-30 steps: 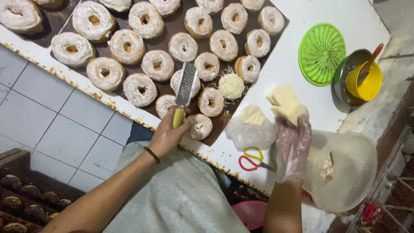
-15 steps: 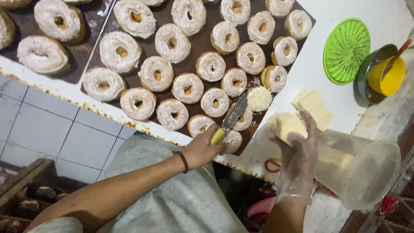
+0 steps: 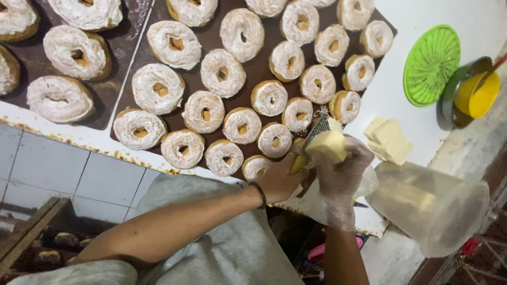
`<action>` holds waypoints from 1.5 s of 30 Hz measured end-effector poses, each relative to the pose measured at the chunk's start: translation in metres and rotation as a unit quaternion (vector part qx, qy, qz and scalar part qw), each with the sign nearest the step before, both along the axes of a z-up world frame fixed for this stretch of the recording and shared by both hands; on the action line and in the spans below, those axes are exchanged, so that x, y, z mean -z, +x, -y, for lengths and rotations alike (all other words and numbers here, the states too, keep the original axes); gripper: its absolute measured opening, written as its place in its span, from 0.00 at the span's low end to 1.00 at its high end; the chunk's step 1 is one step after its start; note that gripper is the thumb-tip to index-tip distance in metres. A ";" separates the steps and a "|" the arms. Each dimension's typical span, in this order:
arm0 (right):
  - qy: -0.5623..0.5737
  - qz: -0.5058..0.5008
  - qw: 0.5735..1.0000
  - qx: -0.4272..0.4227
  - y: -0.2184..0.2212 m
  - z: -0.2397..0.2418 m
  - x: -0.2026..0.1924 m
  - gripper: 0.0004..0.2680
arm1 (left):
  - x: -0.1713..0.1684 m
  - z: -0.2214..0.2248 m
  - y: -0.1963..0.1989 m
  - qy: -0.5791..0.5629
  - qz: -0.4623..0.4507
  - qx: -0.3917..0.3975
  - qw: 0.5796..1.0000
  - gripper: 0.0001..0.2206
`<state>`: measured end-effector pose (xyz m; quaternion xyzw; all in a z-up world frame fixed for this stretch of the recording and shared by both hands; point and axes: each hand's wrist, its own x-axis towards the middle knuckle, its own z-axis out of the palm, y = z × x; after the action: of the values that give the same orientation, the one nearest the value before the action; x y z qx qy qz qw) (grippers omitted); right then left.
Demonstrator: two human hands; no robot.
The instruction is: The person applies shredded cheese to a tray of donuts using a grater and a block of cheese.
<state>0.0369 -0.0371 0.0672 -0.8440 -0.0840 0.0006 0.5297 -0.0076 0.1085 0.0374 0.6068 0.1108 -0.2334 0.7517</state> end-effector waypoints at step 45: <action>-0.105 0.001 0.994 -0.042 0.062 0.013 0.056 0.14 | 0.041 -0.002 0.019 0.086 0.048 0.090 0.991 0.24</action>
<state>0.0985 -0.0502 0.0115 -0.8907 -0.1192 0.0306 0.4377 0.0112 0.1102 -0.0033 0.6876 0.0392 -0.2602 0.6767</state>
